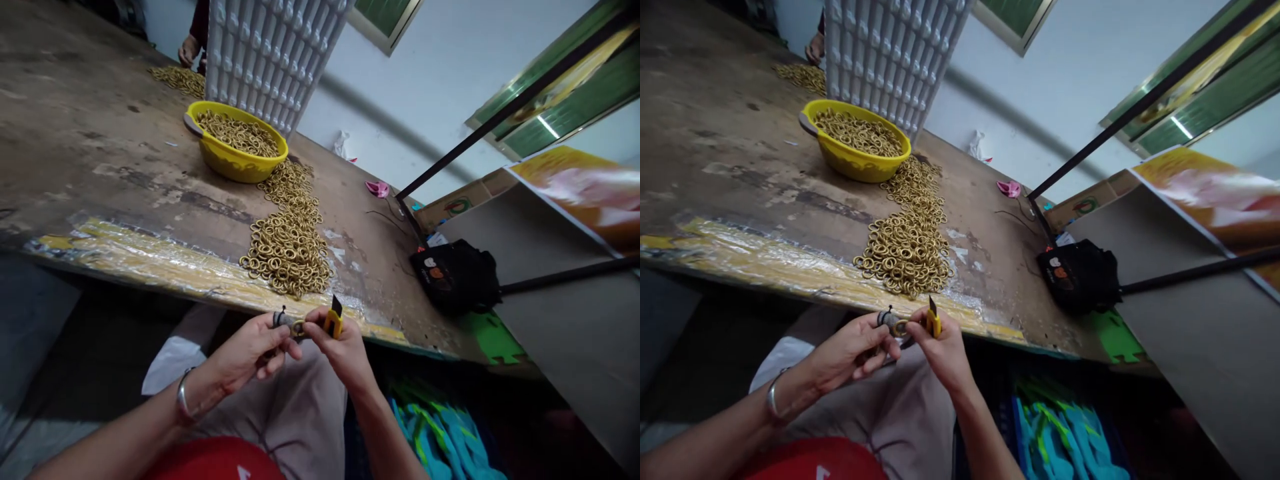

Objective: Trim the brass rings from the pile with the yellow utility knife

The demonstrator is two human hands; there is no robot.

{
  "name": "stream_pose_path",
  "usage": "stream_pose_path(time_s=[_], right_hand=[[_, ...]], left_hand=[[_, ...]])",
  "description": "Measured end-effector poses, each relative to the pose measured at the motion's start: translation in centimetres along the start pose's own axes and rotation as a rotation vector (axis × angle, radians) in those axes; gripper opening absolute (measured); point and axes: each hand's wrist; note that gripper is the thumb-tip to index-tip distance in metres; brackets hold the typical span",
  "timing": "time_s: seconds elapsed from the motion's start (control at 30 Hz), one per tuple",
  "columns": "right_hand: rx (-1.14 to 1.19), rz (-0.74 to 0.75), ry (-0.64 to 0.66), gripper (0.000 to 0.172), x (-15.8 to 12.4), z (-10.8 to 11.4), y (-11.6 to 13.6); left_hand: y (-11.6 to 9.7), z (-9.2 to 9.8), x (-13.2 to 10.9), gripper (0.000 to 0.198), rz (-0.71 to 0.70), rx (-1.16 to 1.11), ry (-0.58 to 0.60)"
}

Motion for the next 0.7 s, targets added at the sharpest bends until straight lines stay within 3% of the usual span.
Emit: stream_pose_path(time_s=[0.13, 0.33, 0.5, 0.7], right_hand=[[0.028, 0.103, -0.014, 0.013, -2.7, -1.6, 0.3], [0.017, 0.178, -0.039, 0.009, -4.4, -2.1, 0.6], [-0.334, 0.282, -0.120, 0.008, -5.5, -2.0, 0.2], [-0.685, 0.282, -0.146, 0.029, -5.8, -2.0, -1.1]], left_hand=[[-0.1, -0.6, -1.4, 0.029, 0.043, -0.043, 0.051], [0.1, -0.4, -3.0, 0.027, 0.056, 0.006, 0.085], [0.5, -0.6, -3.5, 0.029, -0.043, 0.150, 0.006], [0.8, -1.2, -3.4, 0.029, -0.144, 0.305, -0.048]])
Point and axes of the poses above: each hand's wrist, its own x-axis towards the middle knuckle, its own z-axis out of the back of the hand, y = z × x, and after that the axes turned 5 degrees about -z, right-handed
